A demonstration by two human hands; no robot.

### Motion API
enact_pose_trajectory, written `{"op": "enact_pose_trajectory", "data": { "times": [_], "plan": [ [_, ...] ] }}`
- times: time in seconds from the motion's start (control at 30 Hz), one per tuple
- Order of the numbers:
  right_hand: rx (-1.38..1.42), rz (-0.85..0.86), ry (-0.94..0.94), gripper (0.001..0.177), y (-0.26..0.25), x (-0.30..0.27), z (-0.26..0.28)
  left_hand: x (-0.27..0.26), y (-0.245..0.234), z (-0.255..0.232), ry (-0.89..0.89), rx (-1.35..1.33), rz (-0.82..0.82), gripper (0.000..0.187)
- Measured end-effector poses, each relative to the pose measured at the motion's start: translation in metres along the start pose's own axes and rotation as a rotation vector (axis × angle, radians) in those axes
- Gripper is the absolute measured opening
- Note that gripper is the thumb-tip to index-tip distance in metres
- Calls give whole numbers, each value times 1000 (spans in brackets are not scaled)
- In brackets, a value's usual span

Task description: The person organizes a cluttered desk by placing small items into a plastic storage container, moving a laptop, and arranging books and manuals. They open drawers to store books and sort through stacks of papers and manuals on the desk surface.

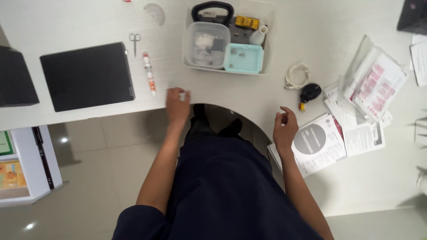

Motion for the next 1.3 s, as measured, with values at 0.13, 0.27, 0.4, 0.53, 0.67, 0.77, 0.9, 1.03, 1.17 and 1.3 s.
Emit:
{"op": "enact_pose_trajectory", "data": {
  "times": [0.13,0.27,0.4,0.53,0.67,0.77,0.9,1.03,1.17,1.3],
  "plan": [
    [-12,65,-8,23,22,0,16,39,-30,42,9,193,-125,34],
    [-43,121,-15,23,39,-3,33,63,-29,82,-157,291,-43,45],
    [-19,158,47,22,60,-9,49,69,-9,126,-310,258,70,33],
    [9,188,61,24,87,-20,67,83,-4,142,-391,-24,119,28],
    [78,268,64,22,121,-33,93,99,-26,107,-288,-315,221,27],
    [157,312,77,22,147,-40,124,100,-43,70,-226,-483,354,25],
    [274,321,29,33,176,-37,179,106,-57,40,-143,-679,572,28],
    [470,263,-28,63,197,-24,229,115,-61,25,-84,-738,733,28],
    [493,273,-66,75,213,-14,256,122,-63,27,-27,-726,894,27],
    [466,281,41,66,228,-20,253,127,-63,31,8,-767,969,27]
  ]
}}
Point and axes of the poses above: each hand's wrist, its own x-axis towards the middle knuckle, its own y-axis out of the palm, z = x × y, the point moved 3 cm from there along x, towards the middle knuckle, and after that the axes turned 12 degrees about -z, right-handed, at the moved point
